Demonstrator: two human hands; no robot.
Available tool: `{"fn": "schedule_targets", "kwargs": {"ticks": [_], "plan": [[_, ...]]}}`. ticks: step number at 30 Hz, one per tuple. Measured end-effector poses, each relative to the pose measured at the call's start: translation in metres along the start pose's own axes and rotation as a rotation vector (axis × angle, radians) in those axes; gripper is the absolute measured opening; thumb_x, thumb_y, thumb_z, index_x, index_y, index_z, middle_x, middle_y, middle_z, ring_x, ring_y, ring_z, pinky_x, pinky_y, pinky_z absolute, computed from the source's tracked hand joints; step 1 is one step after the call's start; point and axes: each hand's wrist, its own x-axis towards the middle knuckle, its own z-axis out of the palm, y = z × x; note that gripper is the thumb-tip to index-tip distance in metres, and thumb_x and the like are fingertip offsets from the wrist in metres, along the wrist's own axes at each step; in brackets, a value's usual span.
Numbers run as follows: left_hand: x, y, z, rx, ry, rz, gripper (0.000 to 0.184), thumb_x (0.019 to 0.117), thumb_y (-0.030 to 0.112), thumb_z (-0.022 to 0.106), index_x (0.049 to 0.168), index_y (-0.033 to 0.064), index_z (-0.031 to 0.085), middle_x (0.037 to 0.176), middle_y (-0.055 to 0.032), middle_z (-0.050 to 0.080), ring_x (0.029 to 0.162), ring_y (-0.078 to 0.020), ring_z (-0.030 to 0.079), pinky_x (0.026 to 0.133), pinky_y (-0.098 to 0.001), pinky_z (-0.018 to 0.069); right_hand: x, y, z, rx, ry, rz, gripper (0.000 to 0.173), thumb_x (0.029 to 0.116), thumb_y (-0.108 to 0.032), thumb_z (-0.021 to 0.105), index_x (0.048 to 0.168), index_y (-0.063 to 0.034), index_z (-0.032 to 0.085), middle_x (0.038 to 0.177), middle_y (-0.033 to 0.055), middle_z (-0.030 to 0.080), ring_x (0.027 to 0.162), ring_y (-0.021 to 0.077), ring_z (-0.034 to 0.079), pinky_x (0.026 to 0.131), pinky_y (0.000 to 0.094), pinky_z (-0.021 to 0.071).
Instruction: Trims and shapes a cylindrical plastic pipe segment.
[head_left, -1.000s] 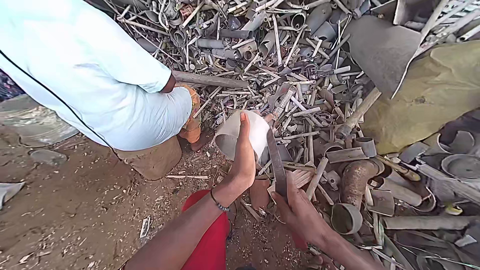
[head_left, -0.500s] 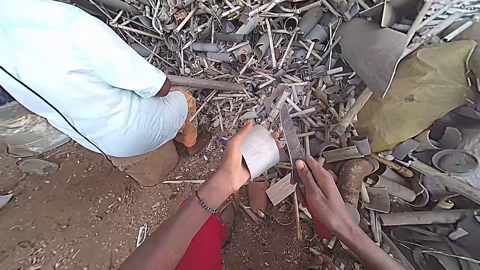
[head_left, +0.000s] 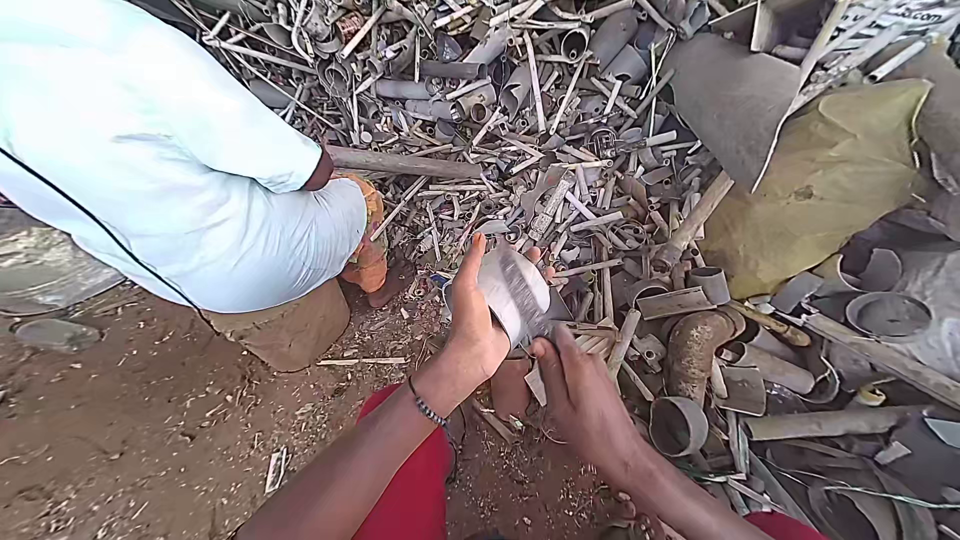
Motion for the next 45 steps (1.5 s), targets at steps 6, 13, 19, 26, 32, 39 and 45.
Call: {"fn": "schedule_targets", "kwargs": {"ticks": [6,13,19,26,32,39,45], "plan": [[0.001,-0.003,-0.002,-0.049,0.016,-0.031,0.076,0.1022,0.068,0.022,0.133,0.0062,0.054,0.114,-0.0205,0.070,0.102,-0.0340,0.071,0.087,-0.0509,0.0581,-0.001,0.004,0.002,-0.161,0.040,-0.118,0.035,0.1085,-0.031,0.039,0.099,-0.0040,0.059,0.053,-0.0001,0.047,0.044,0.0177,0.055,0.043,0.0352,0.0464],[-0.001,-0.003,-0.004,-0.020,-0.005,-0.006,0.076,0.1026,0.067,0.023,0.131,0.0062,0.057,0.116,-0.0201,0.070,0.104,-0.0334,0.070,0.088,-0.0509,0.0583,0.007,0.007,-0.004,-0.273,0.116,-0.129,0.034,0.1077,-0.029,0.041,0.098,-0.0029,0.059,0.051,0.0021,0.049,0.044,0.0218,0.057,0.041,0.0385,0.0470],[-0.004,-0.005,-0.004,0.133,-0.095,0.183,0.079,0.1040,0.065,0.011,0.134,0.0071,0.056,0.112,-0.0168,0.072,0.103,-0.0291,0.072,0.090,-0.0464,0.0592,0.016,0.005,-0.011,-0.349,0.140,-0.062,0.036,0.1083,-0.031,0.040,0.105,-0.0021,0.061,0.054,0.0036,0.052,0.048,0.0251,0.061,0.044,0.0410,0.0476],[-0.001,-0.009,-0.010,0.211,-0.223,0.357,0.082,0.1030,0.065,0.005,0.141,0.0075,0.050,0.117,-0.0162,0.071,0.108,-0.0288,0.070,0.094,-0.0453,0.0577,0.007,-0.008,-0.003,-0.346,0.152,-0.138,0.030,0.1055,-0.027,0.047,0.105,-0.0011,0.060,0.053,0.0032,0.053,0.045,0.0237,0.061,0.041,0.0390,0.0492],[-0.004,-0.015,-0.008,0.170,-0.215,0.359,0.079,0.1047,0.061,0.005,0.142,0.0066,0.048,0.120,-0.0181,0.069,0.108,-0.0305,0.070,0.094,-0.0466,0.0573,0.003,-0.009,0.005,-0.462,0.248,-0.236,0.024,0.1023,-0.024,0.050,0.101,-0.0017,0.061,0.056,0.0033,0.055,0.042,0.0213,0.059,0.037,0.0352,0.0476],[-0.006,-0.015,-0.002,0.076,-0.183,0.288,0.079,0.1036,0.066,0.009,0.137,0.0101,0.053,0.118,-0.0158,0.071,0.108,-0.0294,0.070,0.092,-0.0463,0.0575,0.012,0.005,0.000,-0.514,0.275,-0.222,0.024,0.1028,-0.019,0.051,0.102,0.0026,0.062,0.060,0.0095,0.060,0.046,0.0272,0.063,0.040,0.0394,0.0493],[0.000,-0.011,-0.008,0.079,-0.251,0.415,0.075,0.1052,0.063,0.014,0.145,0.0108,0.051,0.130,-0.0124,0.064,0.118,-0.0252,0.064,0.100,-0.0452,0.0541,0.019,0.008,-0.008,-0.409,0.184,-0.104,0.028,0.1063,-0.025,0.047,0.103,-0.0005,0.060,0.059,0.0083,0.057,0.053,0.0292,0.064,0.048,0.0432,0.0496]]}}
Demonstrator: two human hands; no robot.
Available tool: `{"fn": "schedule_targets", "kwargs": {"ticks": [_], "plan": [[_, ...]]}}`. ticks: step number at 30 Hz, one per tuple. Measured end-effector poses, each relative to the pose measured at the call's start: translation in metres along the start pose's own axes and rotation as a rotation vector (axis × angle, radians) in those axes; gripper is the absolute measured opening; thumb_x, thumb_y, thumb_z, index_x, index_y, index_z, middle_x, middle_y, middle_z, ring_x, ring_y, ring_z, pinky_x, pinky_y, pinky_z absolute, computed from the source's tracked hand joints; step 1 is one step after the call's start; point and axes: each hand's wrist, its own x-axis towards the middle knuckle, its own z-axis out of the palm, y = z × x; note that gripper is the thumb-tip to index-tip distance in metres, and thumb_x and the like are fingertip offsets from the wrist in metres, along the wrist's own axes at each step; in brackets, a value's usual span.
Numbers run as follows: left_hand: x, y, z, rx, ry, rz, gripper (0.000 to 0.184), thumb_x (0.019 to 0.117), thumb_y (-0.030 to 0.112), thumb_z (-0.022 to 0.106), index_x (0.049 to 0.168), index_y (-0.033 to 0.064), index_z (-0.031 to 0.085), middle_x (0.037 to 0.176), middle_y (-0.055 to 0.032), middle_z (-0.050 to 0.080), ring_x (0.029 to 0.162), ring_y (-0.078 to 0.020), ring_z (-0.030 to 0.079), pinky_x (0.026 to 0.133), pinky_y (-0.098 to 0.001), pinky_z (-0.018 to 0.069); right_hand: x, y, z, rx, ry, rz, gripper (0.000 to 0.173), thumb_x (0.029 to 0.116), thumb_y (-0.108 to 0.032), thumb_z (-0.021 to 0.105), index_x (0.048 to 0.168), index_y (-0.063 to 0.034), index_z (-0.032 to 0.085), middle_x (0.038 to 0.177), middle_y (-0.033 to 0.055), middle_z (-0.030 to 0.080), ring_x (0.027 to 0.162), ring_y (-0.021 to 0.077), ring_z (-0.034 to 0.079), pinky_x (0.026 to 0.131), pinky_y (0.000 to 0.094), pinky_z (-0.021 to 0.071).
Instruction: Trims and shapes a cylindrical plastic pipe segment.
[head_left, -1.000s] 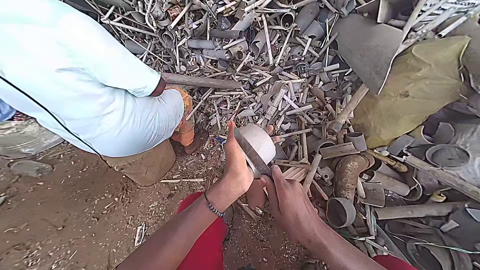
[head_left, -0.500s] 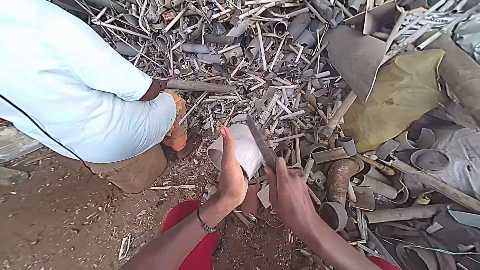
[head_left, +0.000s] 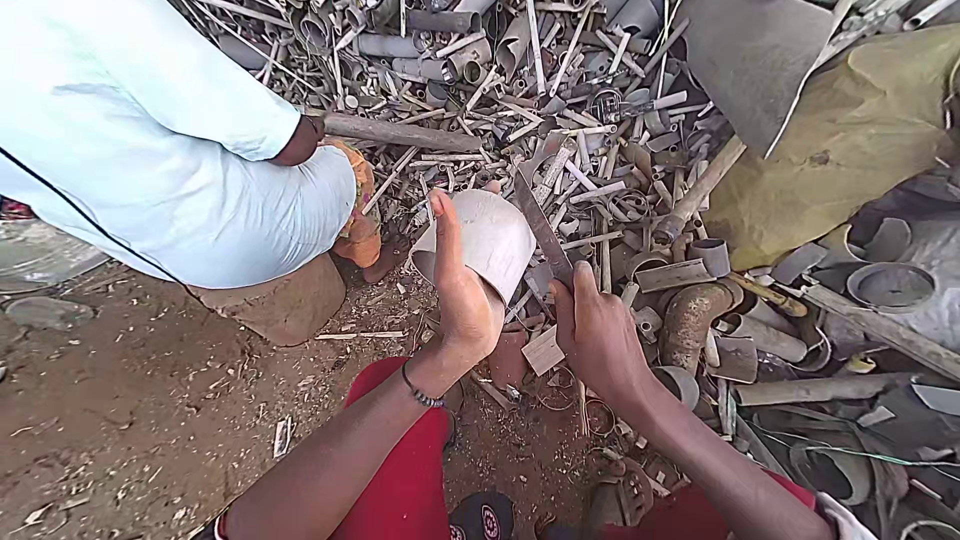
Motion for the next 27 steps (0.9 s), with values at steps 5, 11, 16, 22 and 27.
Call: {"fn": "schedule_targets", "kwargs": {"ticks": [5,11,16,22,27], "plan": [[0.005,0.001,0.000,0.007,-0.006,0.016,0.070,0.1048,0.064,0.021,0.143,0.0125,0.049,0.126,-0.0135,0.067,0.111,-0.0279,0.069,0.095,-0.0452,0.0572,-0.017,-0.019,0.004,0.155,0.005,-0.166,0.031,0.1064,-0.030,0.045,0.099,-0.0036,0.060,0.052,-0.0005,0.050,0.044,0.0183,0.057,0.040,0.0352,0.0462],[0.000,0.003,-0.002,0.097,-0.111,0.051,0.067,0.1055,0.061,0.021,0.145,0.0140,0.048,0.131,-0.0086,0.065,0.119,-0.0222,0.065,0.100,-0.0423,0.0551,0.000,-0.003,-0.001,0.187,0.037,-0.057,0.032,0.1068,-0.029,0.042,0.097,-0.0038,0.059,0.053,-0.0011,0.048,0.045,0.0161,0.054,0.043,0.0345,0.0439],[0.005,0.001,-0.007,0.145,-0.125,0.015,0.070,0.1047,0.063,0.019,0.142,0.0133,0.050,0.122,-0.0116,0.070,0.110,-0.0260,0.069,0.095,-0.0437,0.0569,-0.010,-0.016,-0.001,0.192,-0.004,-0.145,0.033,0.1071,-0.031,0.043,0.100,-0.0041,0.061,0.053,0.0001,0.050,0.044,0.0194,0.056,0.040,0.0364,0.0448],[0.005,0.007,-0.011,0.180,-0.231,-0.011,0.071,0.1032,0.066,0.022,0.150,0.0153,0.039,0.138,-0.0028,0.060,0.127,-0.0148,0.059,0.107,-0.0384,0.0499,0.009,0.015,-0.019,0.286,-0.023,-0.011,0.032,0.1074,-0.029,0.041,0.106,-0.0032,0.060,0.060,-0.0053,0.048,0.050,0.0049,0.051,0.050,0.0235,0.0440],[0.003,0.015,-0.014,0.235,-0.139,-0.102,0.037,0.1095,0.021,0.039,0.143,0.0106,0.051,0.123,-0.0037,0.068,0.111,-0.0128,0.067,0.100,-0.0331,0.0547,0.003,0.020,-0.024,0.278,-0.034,0.004,0.035,0.1065,-0.026,0.041,0.122,0.0012,0.057,0.062,-0.0024,0.052,0.051,0.0080,0.054,0.049,0.0267,0.0481]]}}
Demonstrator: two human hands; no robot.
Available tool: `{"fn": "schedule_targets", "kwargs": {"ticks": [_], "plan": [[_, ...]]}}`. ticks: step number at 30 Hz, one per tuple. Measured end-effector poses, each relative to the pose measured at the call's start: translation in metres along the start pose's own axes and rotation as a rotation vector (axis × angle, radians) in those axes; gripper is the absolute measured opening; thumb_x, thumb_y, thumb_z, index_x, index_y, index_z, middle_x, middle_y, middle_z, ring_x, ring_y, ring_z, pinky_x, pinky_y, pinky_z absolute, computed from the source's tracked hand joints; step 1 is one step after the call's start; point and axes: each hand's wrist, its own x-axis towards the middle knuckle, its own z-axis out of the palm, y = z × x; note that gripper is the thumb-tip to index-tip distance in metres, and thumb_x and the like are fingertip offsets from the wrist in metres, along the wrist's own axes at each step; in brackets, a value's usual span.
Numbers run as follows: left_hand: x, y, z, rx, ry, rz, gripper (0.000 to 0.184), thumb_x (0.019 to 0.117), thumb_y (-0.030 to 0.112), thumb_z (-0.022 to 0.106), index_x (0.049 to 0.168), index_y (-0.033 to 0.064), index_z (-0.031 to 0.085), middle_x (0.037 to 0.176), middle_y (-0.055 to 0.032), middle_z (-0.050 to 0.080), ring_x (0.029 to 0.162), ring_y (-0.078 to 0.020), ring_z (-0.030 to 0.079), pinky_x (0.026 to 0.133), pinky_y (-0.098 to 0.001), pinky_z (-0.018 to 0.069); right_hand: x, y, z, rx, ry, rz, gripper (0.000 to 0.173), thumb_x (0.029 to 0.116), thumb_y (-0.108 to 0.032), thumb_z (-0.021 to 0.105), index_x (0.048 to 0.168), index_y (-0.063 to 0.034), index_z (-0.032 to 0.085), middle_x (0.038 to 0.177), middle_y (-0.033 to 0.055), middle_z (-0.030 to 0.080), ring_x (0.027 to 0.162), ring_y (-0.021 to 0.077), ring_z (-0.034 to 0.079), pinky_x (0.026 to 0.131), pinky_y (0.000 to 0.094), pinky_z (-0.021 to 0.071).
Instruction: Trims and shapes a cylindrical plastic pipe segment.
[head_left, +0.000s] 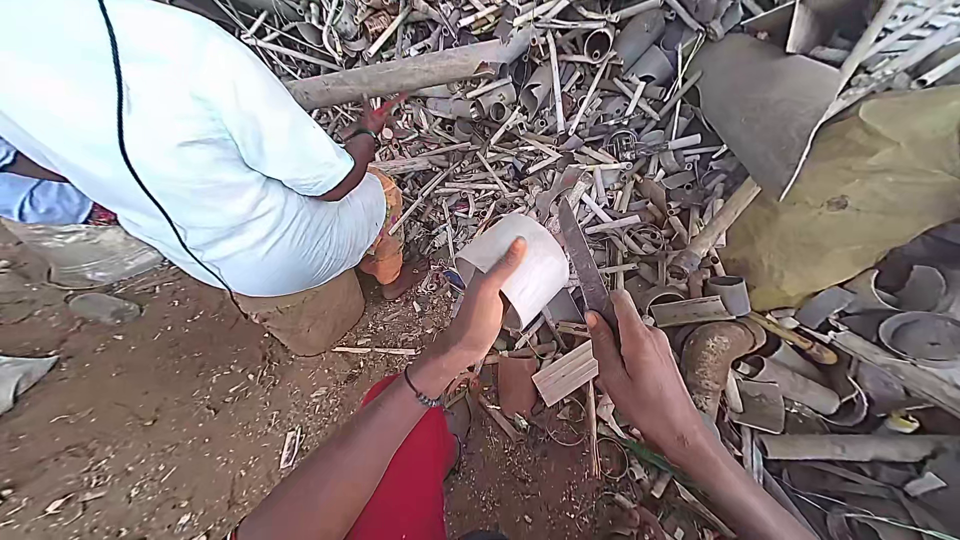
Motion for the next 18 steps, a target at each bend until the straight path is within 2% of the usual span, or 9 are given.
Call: {"fn": "schedule_targets", "kwargs": {"ticks": [1,2,3,4,6,10,13,16,18], "plan": [[-0.003,-0.001,0.000,0.001,-0.053,0.014,0.036,0.1034,0.011,0.047,0.139,0.0108,0.053,0.120,-0.0016,0.069,0.110,-0.0106,0.067,0.100,-0.0313,0.0545,-0.001,0.002,0.000,0.029,0.005,0.009,0.035,0.1066,-0.026,0.042,0.121,0.0015,0.057,0.063,-0.0030,0.052,0.051,0.0065,0.053,0.049,0.0251,0.0472],[-0.005,0.001,0.002,-0.051,-0.067,-0.006,0.033,0.0959,0.005,0.053,0.128,0.0118,0.056,0.112,-0.0001,0.071,0.104,-0.0093,0.068,0.096,-0.0301,0.0553,-0.002,0.003,-0.001,0.053,0.019,0.002,0.034,0.1067,-0.025,0.042,0.120,0.0020,0.058,0.063,-0.0037,0.051,0.051,0.0047,0.053,0.050,0.0232,0.0465],[-0.004,0.003,0.003,-0.142,-0.075,-0.040,0.035,0.0942,0.007,0.053,0.128,0.0120,0.058,0.112,-0.0027,0.071,0.104,-0.0120,0.069,0.096,-0.0324,0.0562,-0.003,0.002,-0.001,0.056,0.036,-0.024,0.031,0.1068,-0.025,0.042,0.116,0.0009,0.058,0.063,-0.0046,0.051,0.051,0.0031,0.052,0.049,0.0214,0.0465],[-0.003,0.006,0.003,-0.247,-0.069,-0.078,0.038,0.1000,0.016,0.048,0.136,0.0101,0.056,0.118,-0.0089,0.070,0.108,-0.0183,0.069,0.097,-0.0379,0.0565,-0.004,-0.001,0.000,0.036,0.048,-0.059,0.029,0.1070,-0.025,0.042,0.112,-0.0010,0.058,0.062,-0.0045,0.051,0.050,0.0036,0.052,0.048,0.0217,0.0459],[0.002,0.009,0.002,-0.380,-0.054,-0.148,0.050,0.1067,0.043,0.040,0.141,0.0095,0.055,0.129,-0.0164,0.066,0.116,-0.0281,0.067,0.098,-0.0454,0.0566,-0.011,-0.008,0.009,-0.032,0.066,-0.159,0.027,0.1062,-0.023,0.044,0.107,-0.0021,0.060,0.060,-0.0009,0.053,0.047,0.0106,0.052,0.044,0.0282,0.0450],[0.006,0.003,0.009,-0.425,0.023,-0.148,0.076,0.1004,0.071,0.029,0.143,0.0127,0.053,0.138,-0.0159,0.062,0.126,-0.0328,0.062,0.101,-0.0504,0.0536,-0.027,-0.021,0.030,-0.196,-0.004,-0.251,0.027,0.0996,-0.015,0.049,0.117,0.0009,0.063,0.076,0.0108,0.065,0.046,0.0236,0.060,0.040,0.0382,0.0493],[0.006,0.003,0.011,-0.436,0.083,-0.181,0.084,0.0984,0.075,0.018,0.143,0.0132,0.053,0.137,-0.0150,0.063,0.124,-0.0322,0.063,0.099,-0.0509,0.0543,-0.016,-0.013,0.032,-0.306,0.028,-0.192,0.025,0.0957,-0.008,0.054,0.116,0.0007,0.066,0.078,0.0165,0.067,0.049,0.0315,0.063,0.040,0.0439,0.0500],[0.003,0.006,0.017,-0.420,0.262,-0.255,0.077,0.0995,0.073,0.025,0.137,0.0146,0.059,0.125,-0.0127,0.067,0.113,-0.0279,0.066,0.095,-0.0496,0.0550,0.002,-0.005,0.019,-0.329,-0.078,0.026,0.029,0.1057,-0.014,0.046,0.125,0.0018,0.060,0.076,0.0182,0.067,0.065,0.0389,0.069,0.055,0.0513,0.0529],[0.003,0.005,0.019,-0.414,0.325,-0.286,0.073,0.0999,0.071,0.028,0.134,0.0140,0.058,0.122,-0.0130,0.068,0.109,-0.0279,0.068,0.091,-0.0494,0.0571,-0.002,-0.008,0.024,-0.320,-0.044,0.024,0.030,0.1050,-0.015,0.046,0.123,0.0043,0.060,0.068,0.0156,0.065,0.058,0.0368,0.068,0.050,0.0494,0.0525]]}}
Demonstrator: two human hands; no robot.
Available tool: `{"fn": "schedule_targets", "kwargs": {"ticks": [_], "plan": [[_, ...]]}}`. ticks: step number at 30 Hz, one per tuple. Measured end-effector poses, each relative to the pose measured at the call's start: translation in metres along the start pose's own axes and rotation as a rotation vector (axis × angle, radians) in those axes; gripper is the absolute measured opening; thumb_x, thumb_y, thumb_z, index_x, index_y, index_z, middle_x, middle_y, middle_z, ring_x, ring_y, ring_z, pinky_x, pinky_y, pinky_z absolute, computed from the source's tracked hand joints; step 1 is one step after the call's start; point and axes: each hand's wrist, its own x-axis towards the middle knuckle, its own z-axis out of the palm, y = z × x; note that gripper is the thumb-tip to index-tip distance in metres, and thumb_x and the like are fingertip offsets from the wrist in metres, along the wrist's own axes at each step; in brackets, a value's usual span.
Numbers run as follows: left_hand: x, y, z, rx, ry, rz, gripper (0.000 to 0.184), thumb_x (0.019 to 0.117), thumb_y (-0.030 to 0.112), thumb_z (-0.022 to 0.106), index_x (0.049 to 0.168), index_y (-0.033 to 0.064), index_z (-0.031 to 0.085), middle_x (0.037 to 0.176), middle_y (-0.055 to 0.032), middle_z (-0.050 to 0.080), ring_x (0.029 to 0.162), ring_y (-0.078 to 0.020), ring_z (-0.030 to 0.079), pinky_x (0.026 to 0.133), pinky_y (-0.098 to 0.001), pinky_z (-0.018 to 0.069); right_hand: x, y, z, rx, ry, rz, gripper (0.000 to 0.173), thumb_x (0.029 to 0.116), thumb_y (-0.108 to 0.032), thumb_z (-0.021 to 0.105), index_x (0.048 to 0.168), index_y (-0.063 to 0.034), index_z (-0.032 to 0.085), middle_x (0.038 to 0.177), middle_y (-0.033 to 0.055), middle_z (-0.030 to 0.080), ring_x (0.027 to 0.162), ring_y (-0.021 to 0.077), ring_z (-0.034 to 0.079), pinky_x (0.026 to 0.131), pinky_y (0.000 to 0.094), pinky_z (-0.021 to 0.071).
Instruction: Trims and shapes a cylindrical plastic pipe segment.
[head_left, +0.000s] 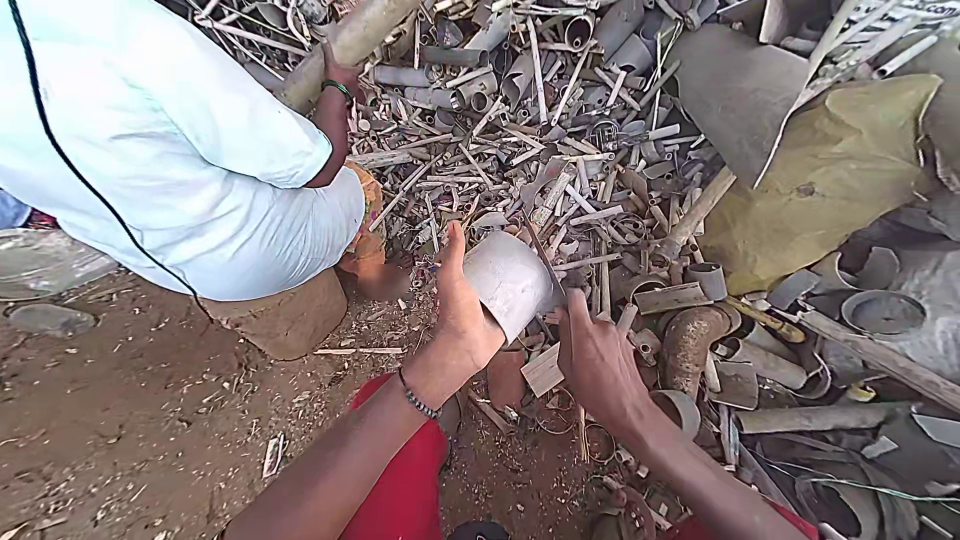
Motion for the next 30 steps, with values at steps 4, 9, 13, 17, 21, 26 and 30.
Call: {"fn": "schedule_targets", "kwargs": {"ticks": [4,9,13,17,21,26,30], "plan": [[0.002,0.005,-0.007,-0.055,0.012,-0.071,0.082,0.0983,0.074,0.026,0.141,0.0105,0.054,0.133,-0.0180,0.064,0.120,-0.0352,0.064,0.096,-0.0567,0.0540,-0.010,-0.010,0.003,-0.009,-0.007,-0.010,0.032,0.1050,-0.017,0.045,0.124,0.0049,0.058,0.065,0.0129,0.063,0.054,0.0344,0.066,0.047,0.0466,0.0516],[0.002,0.009,-0.007,0.031,-0.024,-0.023,0.068,0.1018,0.066,0.032,0.129,0.0123,0.063,0.117,-0.0139,0.070,0.106,-0.0285,0.070,0.090,-0.0490,0.0582,0.004,0.011,0.001,0.312,0.026,-0.040,0.035,0.1102,-0.028,0.036,0.111,-0.0032,0.061,0.060,-0.0017,0.053,0.051,0.0134,0.056,0.047,0.0320,0.0475],[-0.005,0.000,-0.005,0.230,-0.095,0.107,0.056,0.1063,0.057,0.033,0.127,0.0151,0.065,0.114,-0.0083,0.070,0.105,-0.0213,0.069,0.091,-0.0426,0.0579,0.010,0.005,-0.005,0.708,-0.193,0.183,0.038,0.1118,-0.033,0.029,0.108,-0.0065,0.056,0.059,-0.0050,0.046,0.041,0.0064,0.048,0.041,0.0259,0.0474],[0.000,-0.010,-0.012,0.377,-0.138,0.151,0.050,0.1096,0.047,0.032,0.133,0.0126,0.060,0.115,-0.0072,0.073,0.105,-0.0206,0.070,0.092,-0.0392,0.0570,-0.009,-0.025,0.005,0.728,-0.212,0.171,0.034,0.1110,-0.028,0.035,0.109,-0.0014,0.056,0.061,-0.0013,0.048,0.046,0.0093,0.050,0.045,0.0286,0.0473],[0.004,-0.010,-0.016,0.427,-0.118,0.110,0.048,0.1103,0.044,0.033,0.134,0.0114,0.059,0.115,-0.0077,0.073,0.104,-0.0214,0.071,0.092,-0.0391,0.0562,-0.008,-0.029,-0.004,0.724,-0.374,0.169,0.038,0.1110,-0.032,0.034,0.119,-0.0019,0.056,0.066,0.0004,0.051,0.050,0.0118,0.054,0.050,0.0322,0.0504],[-0.006,-0.019,-0.012,0.446,-0.098,0.123,0.047,0.1085,0.047,0.037,0.131,0.0141,0.062,0.115,-0.0045,0.068,0.107,-0.0154,0.065,0.095,-0.0364,0.0534,0.009,-0.005,0.003,0.668,-0.262,0.256,0.035,0.1121,-0.029,0.032,0.119,-0.0021,0.054,0.064,-0.0004,0.048,0.045,0.0105,0.049,0.045,0.0297,0.0482],[0.000,-0.019,-0.007,0.311,-0.183,0.098,0.048,0.1126,0.036,0.029,0.131,0.0008,0.055,0.102,-0.0104,0.072,0.088,-0.0161,0.071,0.081,-0.0316,0.0581,-0.022,-0.032,0.001,0.707,-0.243,0.119,0.040,0.1098,-0.033,0.037,0.119,-0.0005,0.058,0.063,-0.0023,0.052,0.045,0.0078,0.052,0.042,0.0291,0.0497]]}}
